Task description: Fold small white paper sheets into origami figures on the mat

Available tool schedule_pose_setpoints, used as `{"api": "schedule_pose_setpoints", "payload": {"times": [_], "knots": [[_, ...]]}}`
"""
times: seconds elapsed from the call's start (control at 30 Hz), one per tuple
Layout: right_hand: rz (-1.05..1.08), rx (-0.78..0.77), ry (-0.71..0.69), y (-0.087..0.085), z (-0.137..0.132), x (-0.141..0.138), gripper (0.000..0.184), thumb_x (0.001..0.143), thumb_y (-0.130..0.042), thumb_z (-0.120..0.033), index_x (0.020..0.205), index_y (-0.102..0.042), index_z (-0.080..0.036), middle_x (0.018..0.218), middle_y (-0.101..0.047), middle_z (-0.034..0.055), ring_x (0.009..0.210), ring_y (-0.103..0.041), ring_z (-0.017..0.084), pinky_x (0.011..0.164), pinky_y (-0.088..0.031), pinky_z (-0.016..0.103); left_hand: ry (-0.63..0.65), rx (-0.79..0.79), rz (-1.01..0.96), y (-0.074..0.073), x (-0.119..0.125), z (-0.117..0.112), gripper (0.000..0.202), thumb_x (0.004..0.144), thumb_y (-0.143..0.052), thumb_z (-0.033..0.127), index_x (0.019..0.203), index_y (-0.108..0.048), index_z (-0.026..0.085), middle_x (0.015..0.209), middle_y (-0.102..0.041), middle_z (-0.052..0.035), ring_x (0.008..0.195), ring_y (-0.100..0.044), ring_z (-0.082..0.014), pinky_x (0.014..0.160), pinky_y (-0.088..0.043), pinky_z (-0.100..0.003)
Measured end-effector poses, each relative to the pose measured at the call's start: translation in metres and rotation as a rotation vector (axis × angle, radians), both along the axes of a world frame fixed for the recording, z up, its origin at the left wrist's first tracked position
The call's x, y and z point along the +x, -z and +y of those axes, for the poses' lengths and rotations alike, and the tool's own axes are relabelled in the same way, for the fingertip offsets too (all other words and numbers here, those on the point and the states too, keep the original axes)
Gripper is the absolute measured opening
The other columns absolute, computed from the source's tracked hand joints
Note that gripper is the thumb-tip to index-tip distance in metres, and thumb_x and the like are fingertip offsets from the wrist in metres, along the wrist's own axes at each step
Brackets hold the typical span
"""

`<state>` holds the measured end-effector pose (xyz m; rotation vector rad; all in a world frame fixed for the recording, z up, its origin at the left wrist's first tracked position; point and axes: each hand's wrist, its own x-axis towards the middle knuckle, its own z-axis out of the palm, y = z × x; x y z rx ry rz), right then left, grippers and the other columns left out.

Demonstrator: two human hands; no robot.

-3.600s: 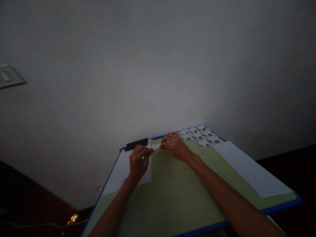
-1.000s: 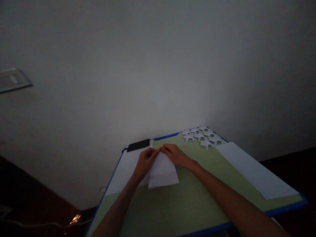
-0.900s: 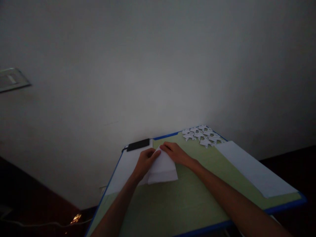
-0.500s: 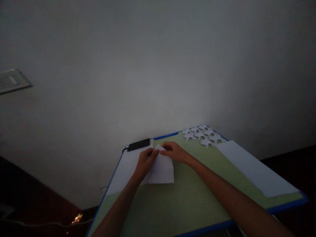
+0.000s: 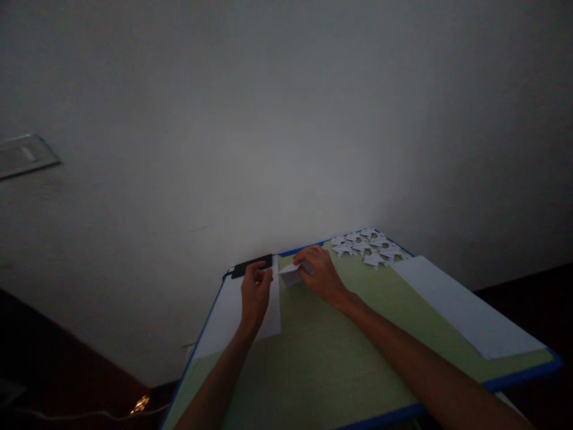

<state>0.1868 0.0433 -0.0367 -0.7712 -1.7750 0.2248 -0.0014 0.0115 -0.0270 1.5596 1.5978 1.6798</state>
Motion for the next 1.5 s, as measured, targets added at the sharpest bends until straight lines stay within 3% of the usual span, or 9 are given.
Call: {"api": "schedule_pose_setpoints", "payload": {"times": [0.07,0.2,0.37,0.67,0.9,1.1,1.17,1.37,1.5], "knots": [[-0.004,0.074,0.069,0.001,-0.001,0.0,0.017,0.083,-0.062,-0.01,0.089,-0.071,-0.023,0.102,-0.07,0.0063,0.105,-0.058,0.026,0.098,-0.039,0.044,0.089,-0.107,-0.098,0.0,0.003,-0.002,0.038,0.089,-0.055,0.05,0.105,-0.056,0.016,0.063,-0.064,-0.0019,0.06,-0.062,-0.0191,0.062,-0.047,-0.031],[-0.099,0.112,0.162,0.002,-0.003,-0.002,0.018,0.084,-0.063,-0.011,0.09,-0.074,-0.025,0.101,-0.065,0.0071,0.105,-0.054,0.027,0.095,-0.036,0.045,0.227,-0.304,-0.304,0.002,0.006,-0.002,0.053,0.087,-0.054,0.062,0.109,-0.054,0.014,0.07,-0.072,-0.0083,0.055,-0.065,-0.0186,0.058,-0.051,-0.031],[-0.3,0.033,0.064,0.006,-0.005,-0.003,0.02,0.078,-0.065,-0.008,0.089,-0.072,-0.023,0.11,-0.067,0.0067,0.111,-0.054,0.028,0.095,-0.034,0.045,0.214,-0.352,-0.301,0.012,-0.003,0.007,0.05,0.073,-0.078,0.039,0.107,-0.052,0.014,0.072,-0.071,-0.006,0.049,-0.061,-0.0136,0.048,-0.043,-0.023],[-0.515,-0.044,-0.216,0.002,-0.017,-0.004,0.033,0.077,-0.073,-0.02,0.109,-0.072,-0.022,0.113,-0.072,0.0092,0.106,-0.063,0.027,0.096,-0.041,0.043,0.212,-0.282,-0.324,0.027,-0.01,0.014,0.042,0.067,-0.076,0.022,0.103,-0.057,0.015,0.079,-0.064,-0.0018,0.059,-0.062,-0.0143,0.055,-0.052,-0.028],[-0.087,-0.16,-0.032,0.011,0.01,0.001,0.029,0.092,-0.06,-0.033,0.117,-0.068,-0.021,0.116,-0.069,0.0114,0.113,-0.059,0.026,0.102,-0.043,0.046,0.334,-0.243,-0.246,0.018,-0.008,0.009,0.04,0.066,-0.073,0.026,0.103,-0.063,0.015,0.082,-0.062,-0.0023,0.065,-0.059,-0.0138,0.056,-0.047,-0.025],[0.261,-0.838,-0.224,0.019,0.03,0.005,0.057,0.087,-0.067,-0.04,0.137,-0.049,-0.019,0.117,-0.07,0.0123,0.103,-0.068,0.024,0.088,-0.053,0.039,0.401,-0.295,-0.267,0.013,-0.009,0.006,0.033,0.069,-0.072,0.033,0.097,-0.07,0.016,0.086,-0.064,-0.0045,0.077,-0.061,-0.0162,0.063,-0.045,-0.025],[0.308,-0.953,-0.299,0.02,0.031,0.007,0.063,0.085,-0.069,-0.043,0.14,-0.047,-0.021,0.11,-0.073,0.0095,0.096,-0.071,0.023,0.085,-0.053,0.038,0.41,-0.275,-0.275,0.013,-0.008,0.006,0.033,0.069,-0.073,0.034,0.097,-0.071,0.017,0.084,-0.063,-0.0034,0.075,-0.06,-0.0152,0.063,-0.044,-0.025],[0.442,-0.941,-0.402,0.021,0.037,0.012,0.064,0.065,-0.085,-0.036,0.123,-0.063,-0.021,0.103,-0.075,0.0071,0.087,-0.072,0.023,0.078,-0.054,0.035,0.393,-0.215,-0.363,0.013,-0.006,0.008,0.045,0.067,-0.081,0.041,0.103,-0.069,0.016,0.081,-0.063,-0.0017,0.067,-0.057,-0.0122,0.058,-0.041,-0.022],[0.594,-0.92,-0.473,0.013,0.035,0.012,0.056,0.059,-0.086,-0.027,0.111,-0.066,-0.02,0.106,-0.076,0.0084,0.088,-0.072,0.024,0.081,-0.055,0.037,0.468,-0.307,-0.521,0.008,-0.002,0.004,0.057,0.064,-0.086,0.045,0.107,-0.067,0.014,0.089,-0.07,-0.0078,0.071,-0.064,-0.016,0.062,-0.048,-0.027]]}}
